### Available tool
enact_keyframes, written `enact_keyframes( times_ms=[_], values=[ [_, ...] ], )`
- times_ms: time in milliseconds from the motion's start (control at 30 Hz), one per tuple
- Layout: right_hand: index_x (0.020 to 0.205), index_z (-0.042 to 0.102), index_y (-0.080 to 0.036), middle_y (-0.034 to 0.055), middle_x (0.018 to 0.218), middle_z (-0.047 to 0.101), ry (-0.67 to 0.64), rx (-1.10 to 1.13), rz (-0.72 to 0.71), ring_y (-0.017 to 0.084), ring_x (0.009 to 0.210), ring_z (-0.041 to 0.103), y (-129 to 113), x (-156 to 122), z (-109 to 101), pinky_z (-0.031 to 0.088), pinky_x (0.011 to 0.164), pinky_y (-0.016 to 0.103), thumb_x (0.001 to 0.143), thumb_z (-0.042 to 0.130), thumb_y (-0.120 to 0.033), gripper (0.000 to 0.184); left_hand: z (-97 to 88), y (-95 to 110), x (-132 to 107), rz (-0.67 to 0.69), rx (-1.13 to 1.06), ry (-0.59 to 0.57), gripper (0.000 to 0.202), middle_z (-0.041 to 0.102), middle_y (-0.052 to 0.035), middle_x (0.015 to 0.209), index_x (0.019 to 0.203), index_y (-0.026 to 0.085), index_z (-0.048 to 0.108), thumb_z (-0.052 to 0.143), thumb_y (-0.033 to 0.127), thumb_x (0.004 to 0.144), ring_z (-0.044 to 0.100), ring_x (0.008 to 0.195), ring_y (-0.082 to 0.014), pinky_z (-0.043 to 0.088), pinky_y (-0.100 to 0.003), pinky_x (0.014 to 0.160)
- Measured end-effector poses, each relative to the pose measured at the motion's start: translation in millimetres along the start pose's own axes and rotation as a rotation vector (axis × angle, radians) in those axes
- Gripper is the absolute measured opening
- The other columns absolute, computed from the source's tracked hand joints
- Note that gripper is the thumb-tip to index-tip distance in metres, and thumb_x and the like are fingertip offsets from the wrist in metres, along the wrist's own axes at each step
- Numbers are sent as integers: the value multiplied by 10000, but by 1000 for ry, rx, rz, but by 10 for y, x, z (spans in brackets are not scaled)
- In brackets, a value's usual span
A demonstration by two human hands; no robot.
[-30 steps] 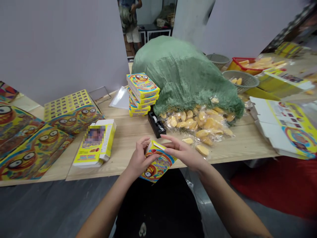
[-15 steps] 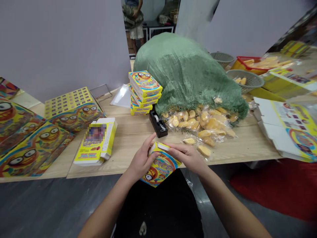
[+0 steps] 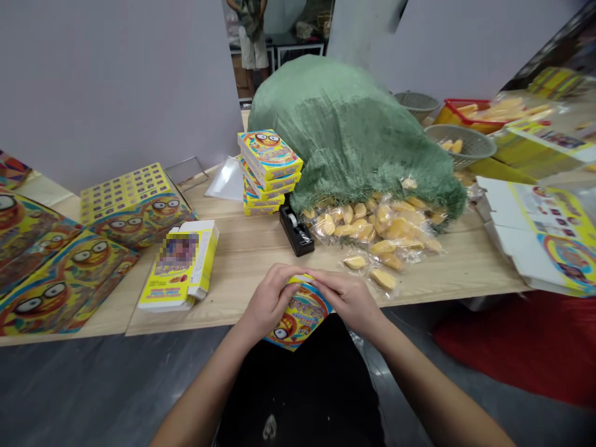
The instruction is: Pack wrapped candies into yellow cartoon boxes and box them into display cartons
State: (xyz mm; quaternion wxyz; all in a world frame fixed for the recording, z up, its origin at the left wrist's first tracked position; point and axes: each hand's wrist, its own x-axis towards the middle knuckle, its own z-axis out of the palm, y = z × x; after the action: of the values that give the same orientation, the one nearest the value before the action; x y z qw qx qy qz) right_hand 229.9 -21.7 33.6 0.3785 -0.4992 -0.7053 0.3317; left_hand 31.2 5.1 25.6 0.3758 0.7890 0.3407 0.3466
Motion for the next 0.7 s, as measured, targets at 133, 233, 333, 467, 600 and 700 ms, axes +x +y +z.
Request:
enact_keyframes(
  times_ms=[133, 233, 333, 467, 600, 700],
  values=[
    [1204, 645, -329, 10, 1195, 681, -57, 71, 40, 237, 1070, 663, -65, -56, -47, 540, 931, 436, 917, 523, -280, 316, 17, -26, -38, 10, -49, 43, 247, 587, -63, 1089, 1198, 253, 514, 423, 270, 969, 557, 1023, -201, 458, -349, 893],
    [1281, 575, -308, 38, 1299, 619, -25, 279, 62, 228, 1169, 607, -89, -92, -79, 519, 971, 418, 927, 520, -305, 358, 29, -67, -47, 61, -37, 165, 236, 568, -58, 1080, 1195, 257, 489, 404, 253, 975, 553, 998, -182, 459, -329, 866],
    [1126, 639, -273, 62, 1256, 646, 112, 431, 56, 220, 1178, 600, -50, -17, -91, 518, 965, 405, 922, 537, -324, 235, 38, -168, -2, 162, 56, 325, 224, 549, -57, 1081, 1184, 251, 474, 411, 236, 970, 538, 1009, -180, 449, -341, 872],
    [930, 688, -244, 68, 1186, 685, 86, 342, 15, 225, 1105, 645, 23, 249, -55, 519, 957, 417, 874, 597, -326, 135, 13, -424, 42, 302, 157, 433, 203, 515, -53, 1078, 1155, 254, 457, 428, 211, 959, 532, 1013, -177, 458, -356, 856],
    [998, 717, -271, 58, 1178, 690, 19, 111, -141, 221, 1098, 649, 39, 372, 93, 511, 972, 428, 884, 567, -289, 189, -147, -647, -105, 288, 133, 426, 242, 521, -72, 1122, 1155, 258, 416, 507, 239, 931, 555, 1057, -199, 485, -392, 858],
    [1076, 702, -291, 61, 1303, 613, -43, 58, -273, 222, 1166, 608, 102, 302, 236, 505, 985, 432, 883, 566, -259, 239, -290, -707, -298, 268, 144, 337, 333, 523, -80, 1212, 1165, 283, 411, 566, 170, 893, 566, 1111, -210, 492, -434, 893]
  ],
)
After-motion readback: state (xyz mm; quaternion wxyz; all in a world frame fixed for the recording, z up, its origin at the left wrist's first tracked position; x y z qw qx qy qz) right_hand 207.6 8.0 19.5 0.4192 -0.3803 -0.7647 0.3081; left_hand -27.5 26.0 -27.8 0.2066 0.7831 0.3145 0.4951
